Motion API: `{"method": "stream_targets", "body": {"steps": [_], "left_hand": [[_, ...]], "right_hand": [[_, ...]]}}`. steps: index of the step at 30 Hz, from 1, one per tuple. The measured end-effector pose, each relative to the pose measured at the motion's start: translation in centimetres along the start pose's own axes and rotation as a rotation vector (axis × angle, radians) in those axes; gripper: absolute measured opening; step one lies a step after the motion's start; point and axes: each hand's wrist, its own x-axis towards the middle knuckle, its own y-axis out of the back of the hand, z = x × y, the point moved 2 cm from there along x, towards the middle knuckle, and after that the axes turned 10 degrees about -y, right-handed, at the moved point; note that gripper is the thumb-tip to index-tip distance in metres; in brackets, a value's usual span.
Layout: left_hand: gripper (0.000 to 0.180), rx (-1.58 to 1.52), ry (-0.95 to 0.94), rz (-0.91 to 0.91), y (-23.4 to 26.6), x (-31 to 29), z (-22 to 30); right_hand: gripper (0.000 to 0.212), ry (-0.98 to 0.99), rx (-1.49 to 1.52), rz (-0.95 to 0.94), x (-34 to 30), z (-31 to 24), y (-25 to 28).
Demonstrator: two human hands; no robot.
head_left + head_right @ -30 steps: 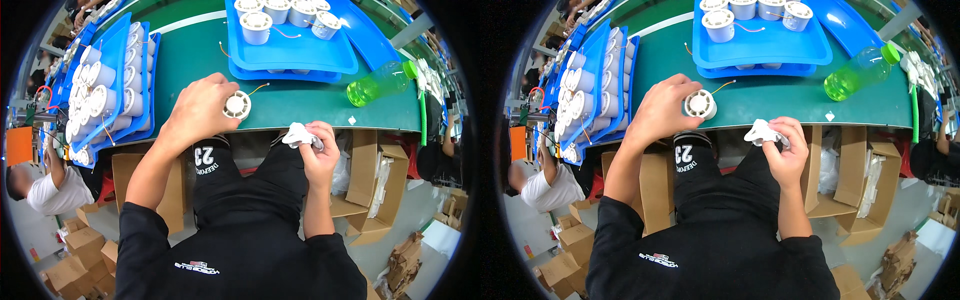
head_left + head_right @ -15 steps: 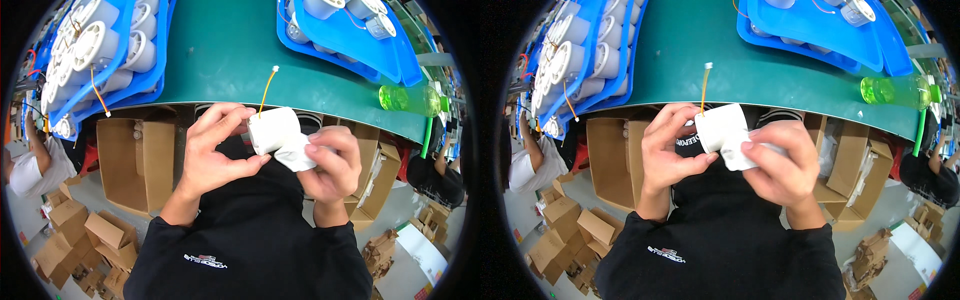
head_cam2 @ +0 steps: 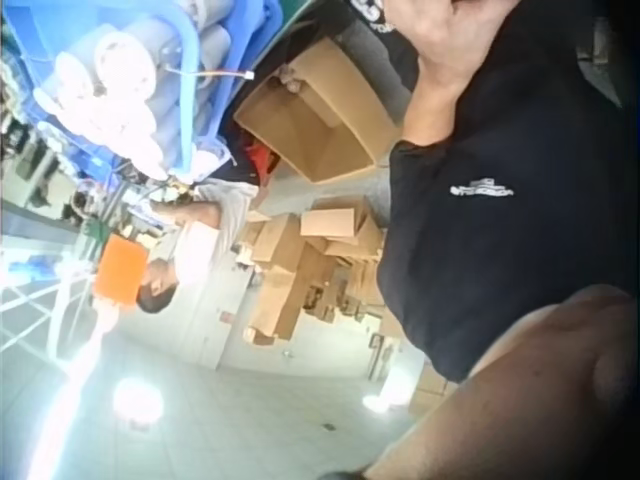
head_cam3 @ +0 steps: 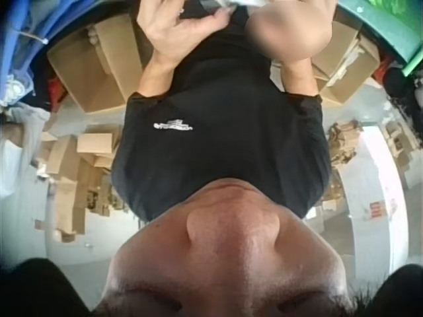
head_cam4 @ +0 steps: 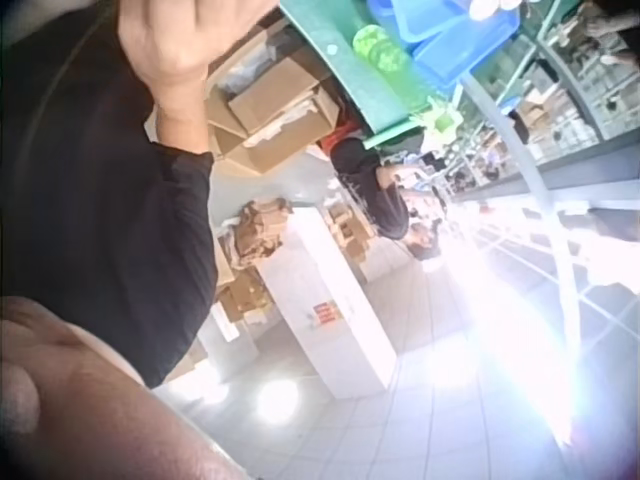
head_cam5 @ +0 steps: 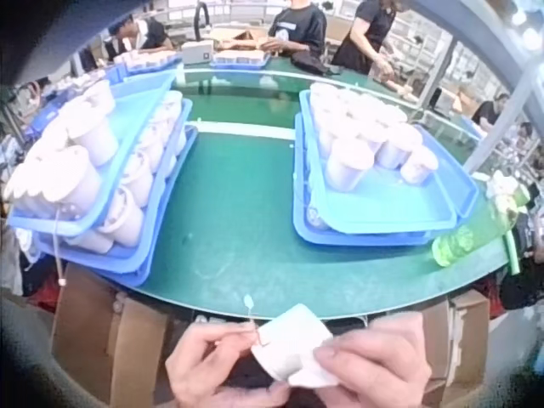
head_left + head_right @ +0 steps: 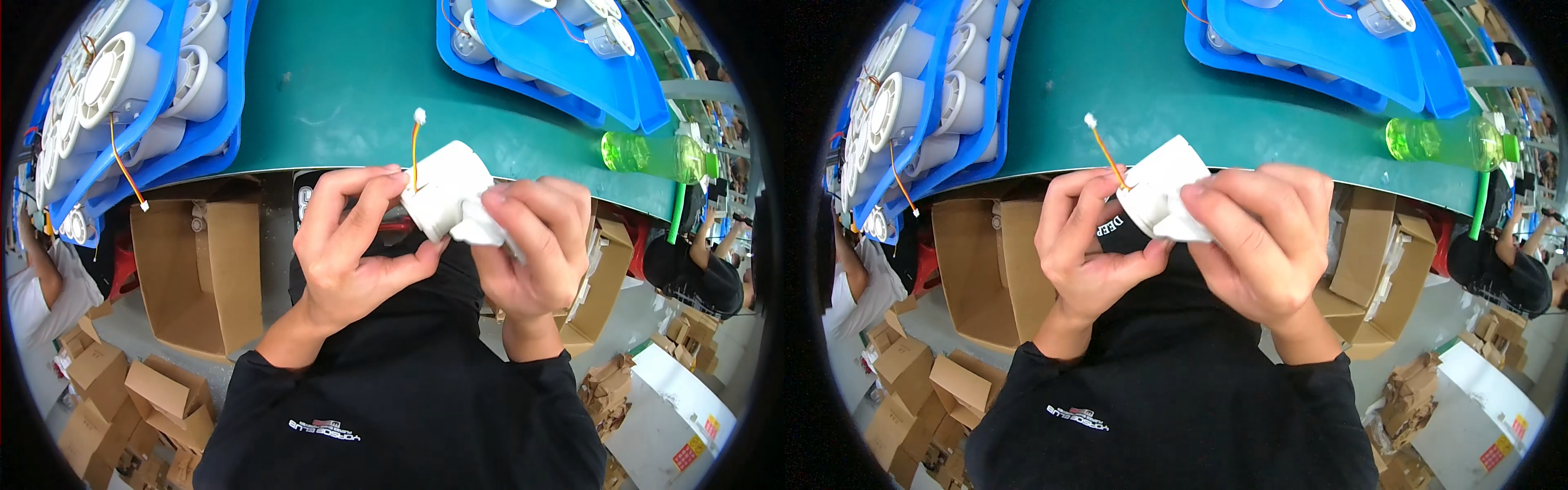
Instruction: Cleaning cylindrical electronic components using a cloth and solvent at an assembly line.
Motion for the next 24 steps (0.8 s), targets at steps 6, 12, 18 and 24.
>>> {"method": "stream_targets", "body": {"steps": [6, 12, 18, 24], "left_hand": [[0.062, 0.017, 0.009, -0.015, -0.4, -0.1, 0.3], [0.062, 0.087, -0.006, 0.039, -0.8, -0.1, 0.3], [0.062, 0.041, -0.046, 0.077, -1.1, -0.4, 0.0], [0.063, 0.152, -0.067, 0.054, -0.8, -0.3, 0.7]], "right_hand": [[0.040, 0.019, 0.054, 0.056, -0.2, -0.3, -0.1], [0.038, 0.005, 0.139, -0.022, -0.1, -0.6, 0.0], [0.042, 0.057, 0.228, -0.091, -0.7, -1.1, 0.0], [0.039, 0.106, 0.219, -0.076, -0.6, -2.0, -0.4]]}}
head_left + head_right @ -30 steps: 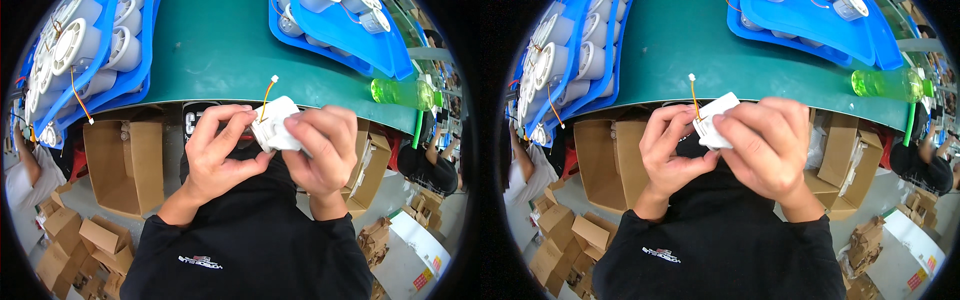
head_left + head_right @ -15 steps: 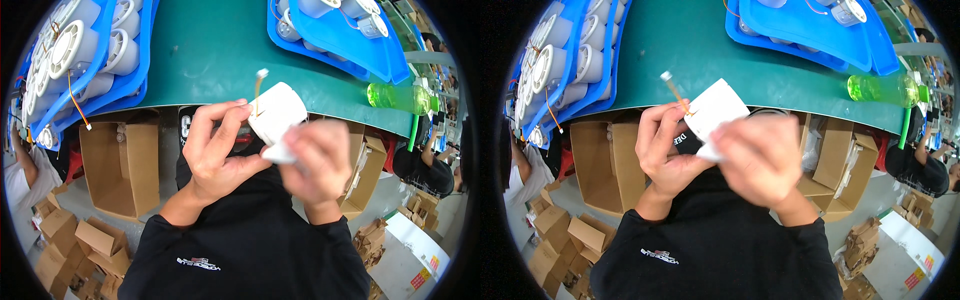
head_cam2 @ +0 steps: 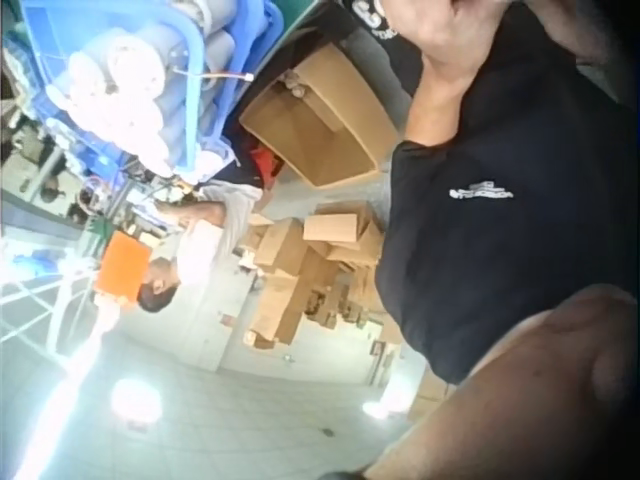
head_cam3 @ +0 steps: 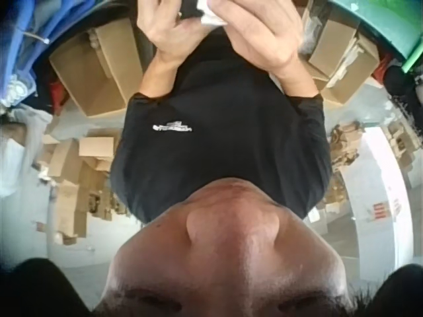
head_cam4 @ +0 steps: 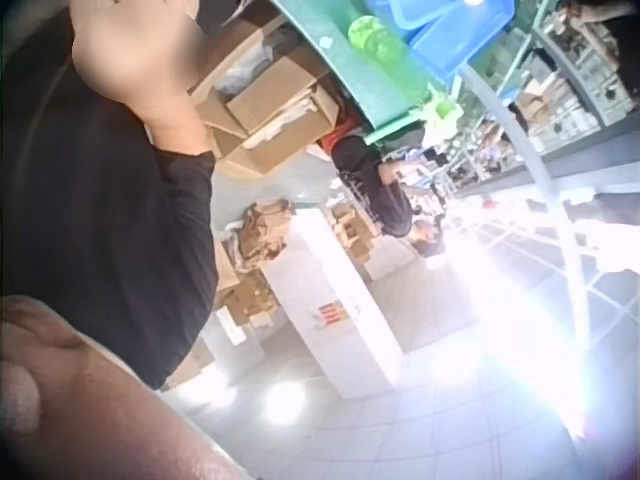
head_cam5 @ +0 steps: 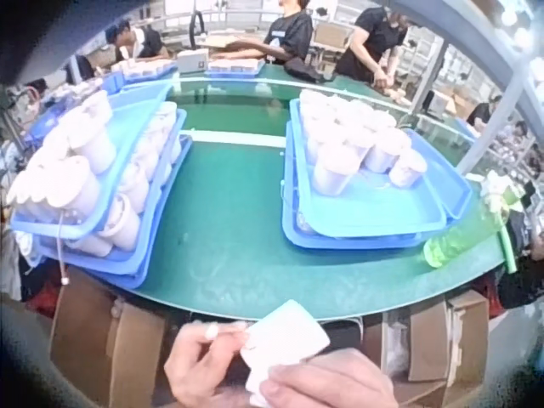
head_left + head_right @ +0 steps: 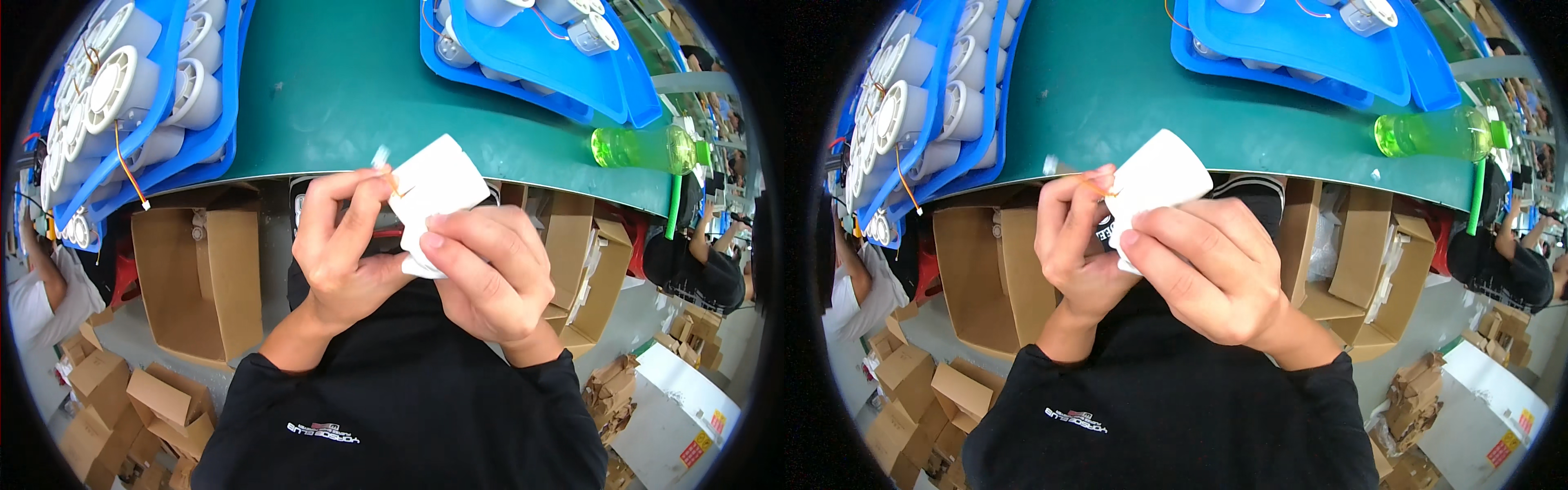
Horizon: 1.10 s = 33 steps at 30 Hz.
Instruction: Cleaning cylindrical electronic components using a cloth and solvent at an assembly line.
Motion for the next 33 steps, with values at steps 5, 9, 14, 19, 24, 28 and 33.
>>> {"method": "stream_targets", "body": {"steps": [5, 9, 14, 19, 24, 28, 33], "left_hand": [[0.066, -0.114, 0.065, 0.022, 0.2, -0.2, -0.2], [0.066, -0.072, 0.053, 0.025, 0.9, -0.4, -0.3], [0.065, 0.032, -0.046, -0.007, 1.3, -0.2, 0.0], [0.066, 0.039, -0.008, 0.011, 1.9, 0.3, 0.1], [0.065, 0.055, -0.094, -0.009, 2.1, 1.0, 0.4], [0.064, 0.040, -0.050, 0.006, 2.4, 0.8, 0.2], [0.060, 0.049, -0.083, -0.016, 2.0, 1.6, 1.4]], "right_hand": [[0.036, 0.010, -0.002, -0.008, -0.7, 0.6, 0.4], [0.035, 0.033, 0.004, 0.010, -0.8, 0.4, 0.0], [0.034, 0.084, 0.042, 0.020, 0.7, -0.1, -0.7], [0.033, 0.015, 0.042, 0.042, -0.4, 0.1, -0.7], [0.036, 0.025, 0.030, 0.040, 0.5, -0.3, -0.8], [0.037, 0.008, 0.023, 0.031, 0.1, -0.2, -0.7], [0.040, 0.067, -0.049, 0.137, 2.4, 0.1, 0.4]]}}
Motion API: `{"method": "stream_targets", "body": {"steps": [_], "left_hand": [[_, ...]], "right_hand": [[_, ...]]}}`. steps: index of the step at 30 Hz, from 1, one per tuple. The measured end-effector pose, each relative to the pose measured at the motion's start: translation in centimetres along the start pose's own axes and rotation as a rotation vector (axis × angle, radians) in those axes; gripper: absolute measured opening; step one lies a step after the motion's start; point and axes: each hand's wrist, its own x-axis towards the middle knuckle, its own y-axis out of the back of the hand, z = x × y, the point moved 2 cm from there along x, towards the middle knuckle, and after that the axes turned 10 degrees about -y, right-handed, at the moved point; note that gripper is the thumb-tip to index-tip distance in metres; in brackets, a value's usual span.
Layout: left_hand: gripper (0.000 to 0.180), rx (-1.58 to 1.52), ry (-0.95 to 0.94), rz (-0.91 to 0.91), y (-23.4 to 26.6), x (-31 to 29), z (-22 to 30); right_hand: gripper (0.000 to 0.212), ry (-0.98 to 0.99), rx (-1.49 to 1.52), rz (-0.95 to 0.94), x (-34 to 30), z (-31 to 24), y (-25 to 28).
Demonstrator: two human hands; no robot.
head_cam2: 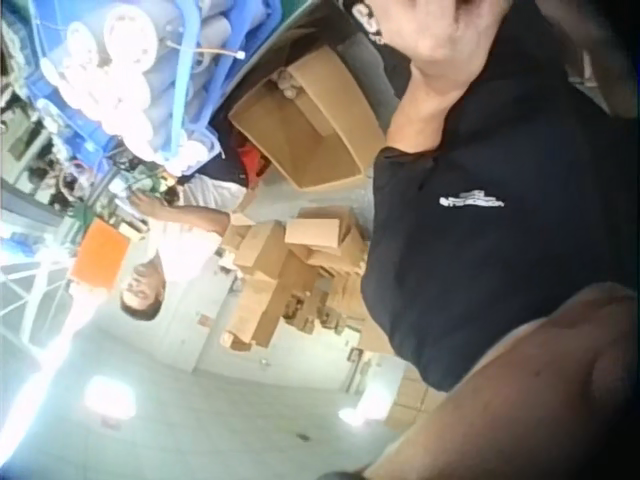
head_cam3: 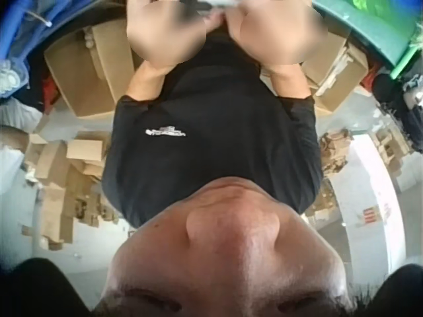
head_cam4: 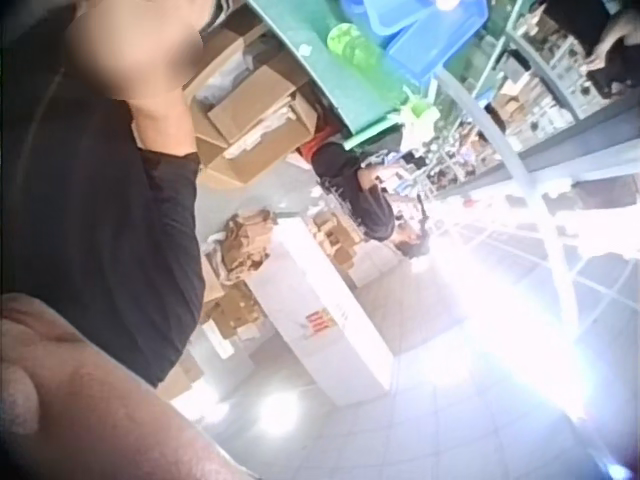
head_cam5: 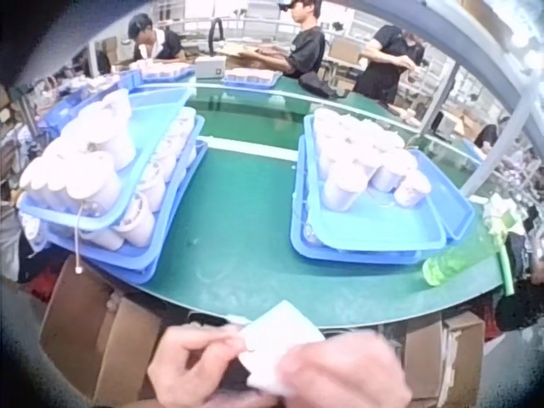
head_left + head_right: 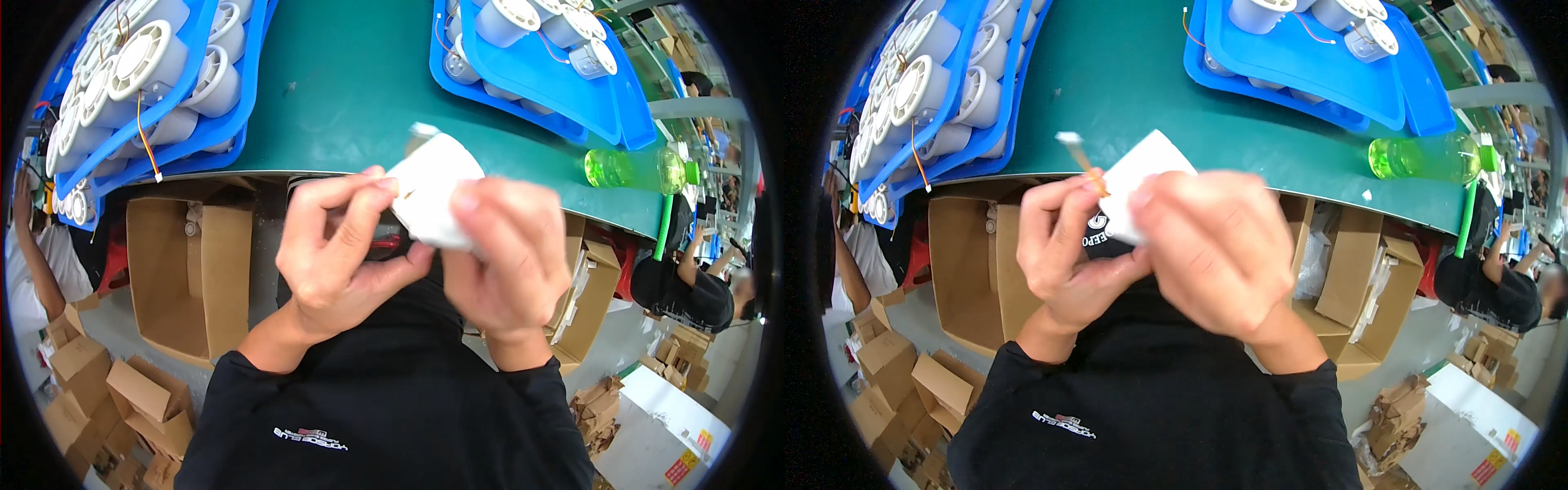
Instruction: Cleaning cylindrical electronic components using a cloth and solvent at an assembly line.
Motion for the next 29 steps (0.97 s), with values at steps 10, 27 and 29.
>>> {"method": "stream_targets", "body": {"steps": [10, 27, 29], "left_hand": [[0.061, -0.044, 0.058, 0.080, -1.6, -0.7, -1.1], [0.069, -0.685, 0.357, 0.057, -3.3, -0.5, 0.2], [0.072, -0.800, 0.421, 0.060, -3.4, -0.6, -0.1]], "right_hand": [[0.040, -0.153, 0.065, 0.053, -1.2, 0.1, -0.6], [0.028, -1.158, 0.928, 0.303, -7.5, 2.3, -3.4], [0.037, -1.230, 1.176, 0.300, -6.7, 2.7, -3.3]]}}
